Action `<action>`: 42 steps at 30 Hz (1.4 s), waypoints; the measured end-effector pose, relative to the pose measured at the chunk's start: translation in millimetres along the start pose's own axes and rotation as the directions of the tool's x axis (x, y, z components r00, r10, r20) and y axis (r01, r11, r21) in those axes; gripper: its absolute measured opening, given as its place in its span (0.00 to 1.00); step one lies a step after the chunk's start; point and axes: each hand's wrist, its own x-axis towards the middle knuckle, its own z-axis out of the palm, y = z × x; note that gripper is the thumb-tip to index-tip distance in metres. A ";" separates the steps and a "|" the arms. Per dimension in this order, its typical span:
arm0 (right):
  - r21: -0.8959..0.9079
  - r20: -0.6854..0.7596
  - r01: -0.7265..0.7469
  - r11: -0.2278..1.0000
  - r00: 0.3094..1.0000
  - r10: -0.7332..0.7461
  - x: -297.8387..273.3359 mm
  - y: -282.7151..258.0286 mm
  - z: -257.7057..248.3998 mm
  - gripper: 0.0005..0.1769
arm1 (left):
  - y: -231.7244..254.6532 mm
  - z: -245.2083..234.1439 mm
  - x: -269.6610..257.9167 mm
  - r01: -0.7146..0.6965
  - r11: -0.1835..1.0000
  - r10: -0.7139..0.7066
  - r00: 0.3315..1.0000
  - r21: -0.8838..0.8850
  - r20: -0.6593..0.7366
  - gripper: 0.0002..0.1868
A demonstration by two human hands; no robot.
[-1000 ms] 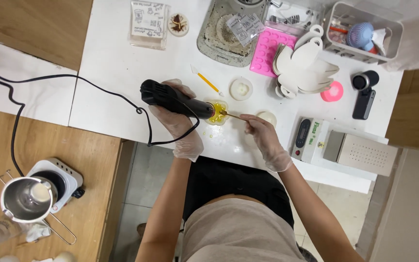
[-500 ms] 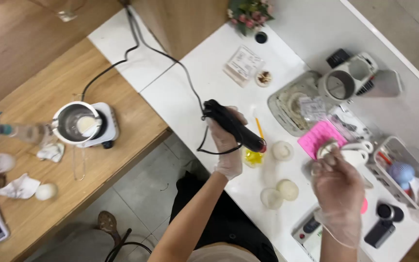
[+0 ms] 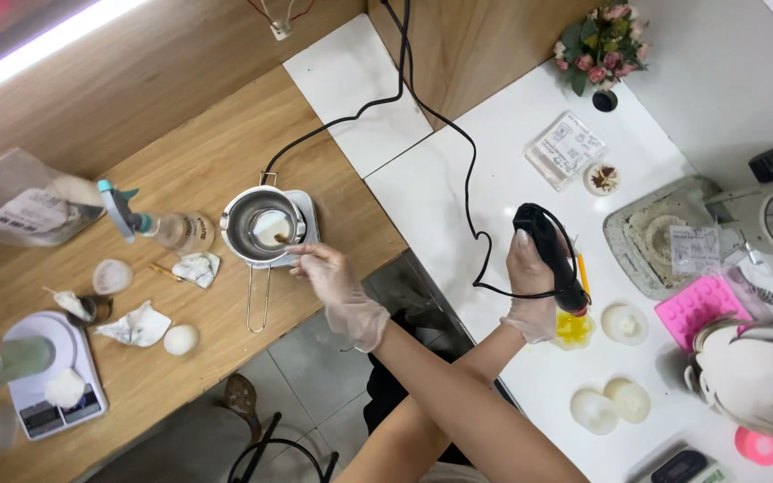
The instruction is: Using a heat gun to melt and shape wax within a silicone mold.
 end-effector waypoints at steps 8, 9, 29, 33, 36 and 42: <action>-0.263 0.138 0.166 0.951 0.981 -0.133 2.8 23.1 16.6 0.19 | -0.9 17.9 -22.9 0.156 0.987 -0.162 0.972 0.049 0.173 0.35; -0.426 0.212 0.187 0.885 0.972 -0.103 -20.9 -3.2 13.8 0.25 | -4.5 24.3 -26.5 0.172 0.984 -0.179 0.964 0.054 0.198 0.35; 0.048 -0.944 0.092 0.995 0.328 0.016 -427.4 -51.9 -355.7 0.20 | 14.8 56.3 -48.7 0.218 0.975 -0.222 0.937 0.046 0.269 0.41; -0.011 -0.949 -0.008 1.000 0.316 -0.008 -426.2 -62.1 -381.3 0.19 | 22.7 67.5 -60.9 0.227 0.970 -0.243 0.941 0.091 0.236 0.45; -0.143 -0.895 0.069 0.987 0.418 -0.159 -400.7 -18.8 -437.1 0.18 | 28.0 76.4 -67.7 0.218 0.968 -0.241 0.946 0.124 0.216 0.43; -0.629 -0.612 -0.153 0.762 0.702 -0.365 -220.8 -53.0 -462.7 0.18 | 31.2 85.7 -86.6 0.181 0.977 -0.203 0.955 0.114 0.216 0.43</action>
